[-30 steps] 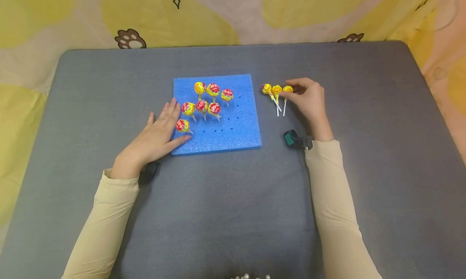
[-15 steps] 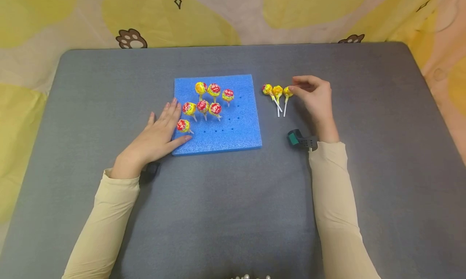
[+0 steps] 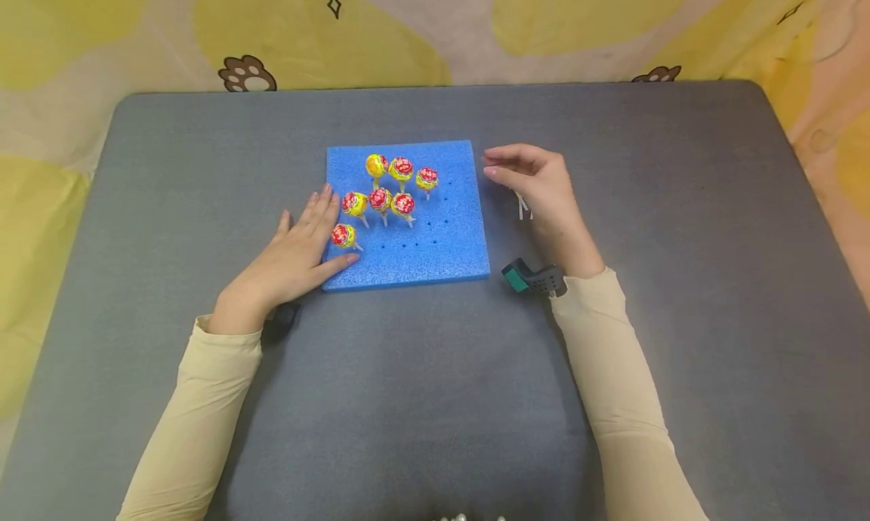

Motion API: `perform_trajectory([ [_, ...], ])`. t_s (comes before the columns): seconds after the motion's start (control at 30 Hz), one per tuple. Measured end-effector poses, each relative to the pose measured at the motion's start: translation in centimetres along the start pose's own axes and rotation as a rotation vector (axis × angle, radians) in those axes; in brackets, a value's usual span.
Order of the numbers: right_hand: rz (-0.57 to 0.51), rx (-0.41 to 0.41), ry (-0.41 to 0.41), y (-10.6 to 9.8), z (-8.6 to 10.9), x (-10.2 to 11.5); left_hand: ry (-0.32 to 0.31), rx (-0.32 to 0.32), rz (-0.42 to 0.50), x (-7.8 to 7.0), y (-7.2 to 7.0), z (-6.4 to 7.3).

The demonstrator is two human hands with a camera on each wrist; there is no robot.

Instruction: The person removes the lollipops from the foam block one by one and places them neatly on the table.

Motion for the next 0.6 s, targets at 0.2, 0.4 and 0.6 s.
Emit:
perform_trajectory([
  [0.2, -0.071, 0.058, 0.076, 2.6, 0.1, -0.3, 0.003, -0.007, -0.004, 0.2, 0.0, 0.0],
  [0.4, -0.033, 0.085, 0.109, 4.5, -0.3, -1.1, 0.003, -0.008, 0.0, 0.2, 0.2, 0.0],
  [0.6, 0.036, 0.094, 0.052, 5.9, -0.5, -1.3, -0.003, -0.002, 0.002, 0.2, 0.2, 0.1],
])
Point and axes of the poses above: each hand's wrist, its own z-axis away from the middle knuckle, its own y-axis out of the palm, x = y × z, the point moved 3 cm from there along -z, towards the middle knuckle, and after that the axes turned 8 degrees about z, right-handed, at the moved point
